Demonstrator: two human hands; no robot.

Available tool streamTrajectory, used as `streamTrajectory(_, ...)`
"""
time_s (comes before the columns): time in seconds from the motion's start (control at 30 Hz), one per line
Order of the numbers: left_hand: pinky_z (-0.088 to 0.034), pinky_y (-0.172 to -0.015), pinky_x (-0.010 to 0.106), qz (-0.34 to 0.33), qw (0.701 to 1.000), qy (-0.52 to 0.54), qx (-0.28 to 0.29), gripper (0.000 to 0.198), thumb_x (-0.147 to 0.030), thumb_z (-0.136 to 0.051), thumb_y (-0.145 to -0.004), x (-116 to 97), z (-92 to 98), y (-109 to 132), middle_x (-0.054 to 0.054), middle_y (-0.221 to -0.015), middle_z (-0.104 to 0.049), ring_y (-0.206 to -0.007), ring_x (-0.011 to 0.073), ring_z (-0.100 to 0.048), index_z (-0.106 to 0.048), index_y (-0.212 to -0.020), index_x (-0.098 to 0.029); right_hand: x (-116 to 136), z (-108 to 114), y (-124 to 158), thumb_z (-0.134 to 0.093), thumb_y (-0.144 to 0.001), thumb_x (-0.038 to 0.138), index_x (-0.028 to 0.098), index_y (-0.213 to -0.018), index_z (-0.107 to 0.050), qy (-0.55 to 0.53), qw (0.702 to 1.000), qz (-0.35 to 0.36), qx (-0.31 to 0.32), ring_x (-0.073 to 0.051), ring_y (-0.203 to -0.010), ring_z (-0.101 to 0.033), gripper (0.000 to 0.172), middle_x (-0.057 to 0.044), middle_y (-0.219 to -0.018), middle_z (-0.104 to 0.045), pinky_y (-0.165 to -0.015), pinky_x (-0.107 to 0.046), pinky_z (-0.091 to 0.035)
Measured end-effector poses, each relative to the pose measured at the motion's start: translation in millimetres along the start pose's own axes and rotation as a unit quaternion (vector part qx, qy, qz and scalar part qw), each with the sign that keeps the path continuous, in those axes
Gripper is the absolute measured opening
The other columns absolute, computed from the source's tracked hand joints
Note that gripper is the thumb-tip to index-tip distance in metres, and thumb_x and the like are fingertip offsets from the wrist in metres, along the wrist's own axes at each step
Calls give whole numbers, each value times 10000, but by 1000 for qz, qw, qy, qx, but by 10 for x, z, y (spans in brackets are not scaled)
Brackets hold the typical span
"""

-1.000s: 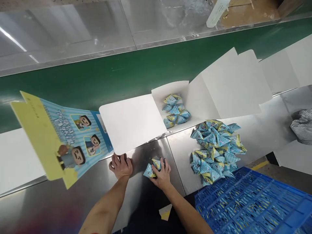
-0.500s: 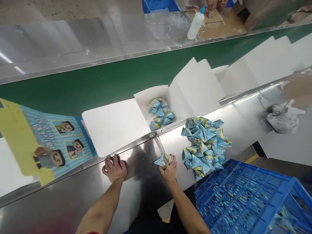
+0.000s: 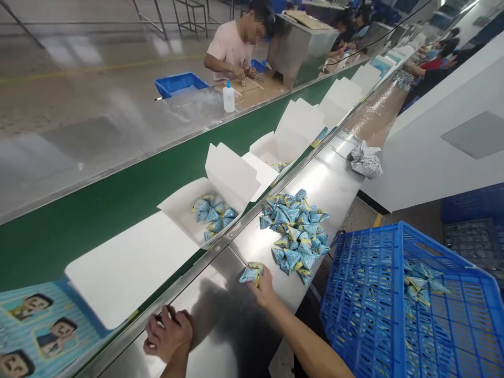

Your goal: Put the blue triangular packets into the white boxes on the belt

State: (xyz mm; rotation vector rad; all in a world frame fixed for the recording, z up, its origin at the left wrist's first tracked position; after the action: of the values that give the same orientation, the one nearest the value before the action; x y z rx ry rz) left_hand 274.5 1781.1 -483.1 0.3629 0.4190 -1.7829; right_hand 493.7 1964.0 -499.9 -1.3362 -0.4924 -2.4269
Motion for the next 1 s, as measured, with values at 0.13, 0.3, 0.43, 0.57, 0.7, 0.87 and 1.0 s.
streamTrajectory(0.13, -266, -1128, 666, 21, 1000, -5, 19, 690, -535, -217, -939, -83, -22, -28, 263, -1561, -405, -1525, 395, -306, -593, -1370, -149, 270, 345, -342, -537, -818, 765, 110, -992, -681, -186, 981, -59, -14, -204, -838, -582, 693, -142, -949, -629, -743, -336, -549)
streamTrajectory(0.3, -291, -1111, 668, 30, 999, 1, 38, 699, -547, -223, -929, -134, -91, -38, 283, -1533, -425, -1506, 405, -329, -630, -1306, -121, 1100, 1339, -1610, -508, -918, 650, 116, -1361, -517, -263, 959, -39, -96, -168, -984, -603, 694, -169, -1236, -581, -765, -261, -552)
streamTrajectory(0.43, -292, -1103, 681, 12, 1000, 8, 27, 629, -514, -282, -934, -118, -190, -20, 276, -1533, -436, -1497, 407, -347, -635, -1301, -145, 2154, 2158, -2699, -624, -893, 514, 240, -1540, -352, -357, 922, -48, -140, -147, -1055, -576, 754, -114, -1423, -470, -770, -226, -542)
streamTrajectory(0.57, -271, -1131, 667, -19, 1000, 6, 1, 634, -518, -269, -965, -183, -218, 35, 260, -1556, -418, -1525, 390, -317, -612, -1352, -152, 2457, 2425, -2881, -602, -909, 595, 309, -1633, -149, -312, 940, -33, -132, -189, -1183, -542, 901, -136, -1543, -317, -839, -292, -550)
streamTrajectory(0.7, -253, -1141, 658, -23, 1000, 14, -1, 643, -490, -273, -963, -322, -167, 70, 259, -1577, -386, -1537, 376, -295, -580, -1402, -135, 1765, 2092, -2251, -494, -956, 517, 196, -1564, -356, -92, 981, 34, -167, -199, -1244, -509, 702, -158, -1529, -337, -970, -331, -526)
streamTrajectory(0.87, -267, -1120, 676, -1, 1000, 5, 28, 657, -483, -280, -949, -439, -158, 66, 282, -1568, -388, -1512, 397, -314, -594, -1383, -103, 1036, 1594, -1775, -551, -915, 334, 188, -1400, -586, 253, 965, -73, 11, -204, -1041, -582, 508, -146, -1423, -449, -988, -377, -513)
streamTrajectory(1.0, -273, -1128, 666, -12, 1000, -3, 0, 681, -491, -258, -962, -497, -174, 91, 280, -1562, -400, -1504, 396, -330, -602, -1381, -80, 990, 1388, -2009, -491, -972, 343, 189, -1620, -319, 312, 941, -125, 27, -239, -1059, -604, 688, -226, -1550, -247, -942, -393, -518)
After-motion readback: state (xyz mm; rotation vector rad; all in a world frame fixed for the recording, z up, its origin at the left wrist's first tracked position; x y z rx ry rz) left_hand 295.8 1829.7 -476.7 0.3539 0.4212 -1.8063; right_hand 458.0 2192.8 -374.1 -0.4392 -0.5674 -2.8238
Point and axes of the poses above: each hand's wrist, its own y-axis away from the middle knuckle, its own z-axis out of the back of the hand, x = y × z, the point moved 1 cm from there along -y, towards the middle knuckle
